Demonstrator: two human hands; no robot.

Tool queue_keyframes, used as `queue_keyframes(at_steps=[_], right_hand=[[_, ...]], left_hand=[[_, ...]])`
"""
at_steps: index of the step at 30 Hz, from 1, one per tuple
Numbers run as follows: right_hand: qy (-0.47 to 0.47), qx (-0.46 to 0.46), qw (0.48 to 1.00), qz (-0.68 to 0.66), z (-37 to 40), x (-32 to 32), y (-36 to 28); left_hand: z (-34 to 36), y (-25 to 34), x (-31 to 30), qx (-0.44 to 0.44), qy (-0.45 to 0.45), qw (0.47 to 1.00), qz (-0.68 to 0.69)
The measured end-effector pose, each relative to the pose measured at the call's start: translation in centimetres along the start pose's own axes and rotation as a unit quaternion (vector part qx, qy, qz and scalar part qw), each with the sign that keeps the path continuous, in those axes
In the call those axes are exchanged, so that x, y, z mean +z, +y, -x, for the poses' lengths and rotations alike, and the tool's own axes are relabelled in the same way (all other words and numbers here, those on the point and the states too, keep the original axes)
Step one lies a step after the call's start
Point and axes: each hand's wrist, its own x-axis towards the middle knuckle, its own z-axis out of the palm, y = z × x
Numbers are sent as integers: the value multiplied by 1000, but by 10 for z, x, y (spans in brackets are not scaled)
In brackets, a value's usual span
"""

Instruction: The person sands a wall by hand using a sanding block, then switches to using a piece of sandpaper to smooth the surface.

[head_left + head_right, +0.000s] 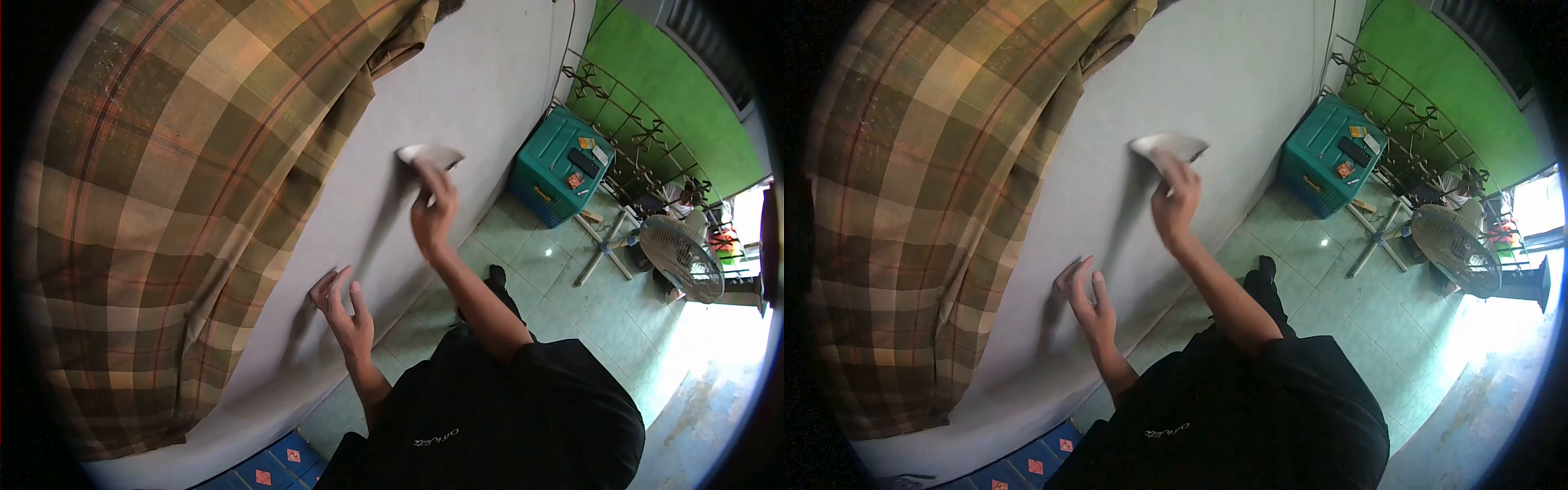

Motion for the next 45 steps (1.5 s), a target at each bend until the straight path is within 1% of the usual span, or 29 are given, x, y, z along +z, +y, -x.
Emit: queue_keyframes(at_steps=[1, 3, 5, 6, 7, 9, 10, 11, 13, 14, 15, 18, 19, 21, 22, 23, 25, 27, 29, 30, 31, 33, 35, 36, 37, 39, 41, 43, 45], right_hand=[[43, 60, 997, 6, -11, 2, 7], [43, 85, 995, -10, -24, 2, 1], [46, -98, 994, 18, -38, 0, -24], [42, -141, 989, 25, -44, -3, -41], [42, -142, 989, 25, -47, -3, -37], [76, -55, 995, 13, -58, -1, -17], [55, 87, 993, -50, -62, -2, -7], [63, 50, 997, -14, -63, -2, -6], [37, -92, 994, 38, -55, -1, -19], [6, -120, 993, 18, -51, -7, -39], [4, -126, 992, 3, -53, -6, -39], [50, 11, 999, 4, -75, -8, -24], [52, 7, 999, 2, -70, -8, -27], [-27, -143, 989, 11, -52, -14, -40], [-26, -148, 989, 9, -52, -14, -34], [-26, -146, 989, 10, -56, -11, -21], [54, 34, 998, -16, -70, -3, 5], [19, -72, 997, 38, -60, -8, -9], [-37, -168, 985, 15, -52, -15, -23], [-39, -146, 988, 42, -55, -16, -11], [20, -86, 994, 67, -64, -10, -3], [54, -66, 996, 30, -73, -7, -10], [-9, -207, 976, 65, -65, -17, -25], [-27, -246, 968, 49, -64, -18, -30], [-28, -246, 967, 51, -67, -16, -21], [69, -96, 991, 70, -81, -8, -1], [62, -105, 991, 59, -76, -9, -7], [-18, -234, 970, 60, -66, -16, -21], [-22, -212, 973, 84, -71, -17, -15]], left_hand=[[1, -3, 0, -11, 0, 1000, 14], [3, -7, -1, -22, 4, 999, 28], [3, -9, 0, -39, 2, 997, 66], [2, -5, 0, -39, 4, 997, 68], [-1, 2, 1, -32, 10, 998, 57], [0, 2, -3, -22, 16, 999, 46], [1, -2, -3, -34, 14, 997, 64], [4, -6, -3, -48, 11, 995, 81], [5, -11, -3, -49, 1, 997, 63], [6, -11, -3, -53, -14, 998, 44], [8, -9, -1, -54, -16, 997, 46], [4, -3, -5, -30, -12, 999, 11], [7, -10, -3, -42, -8, 998, 38], [4, -9, 1, -54, -8, 996, 68], [2, -2, 2, -33, -6, 999, 42], [2, 1, 1, -12, -3, 1000, 13], [3, 1, 0, -21, 7, 999, 36], [1, -3, -2, -27, 18, 998, 58], [3, -5, -2, -18, 6, 999, 38], [5, -6, -2, -20, 5, 999, 37], [3, -5, -2, -12, 3, 999, 38], [5, -6, -3, -4, 0, 999, 36], [3, -7, -3, -14, 4, 998, 66], [1, -5, -3, -13, 3, 998, 68], [1, -3, -4, -13, 1, 999, 53], [3, -2, -5, -14, 3, 999, 36], [3, -8, -5, -23, 1, 997, 71], [0, -8, -5, -9, 1, 999, 53], [4, -6, -5, 0, -5, 999, 36]])
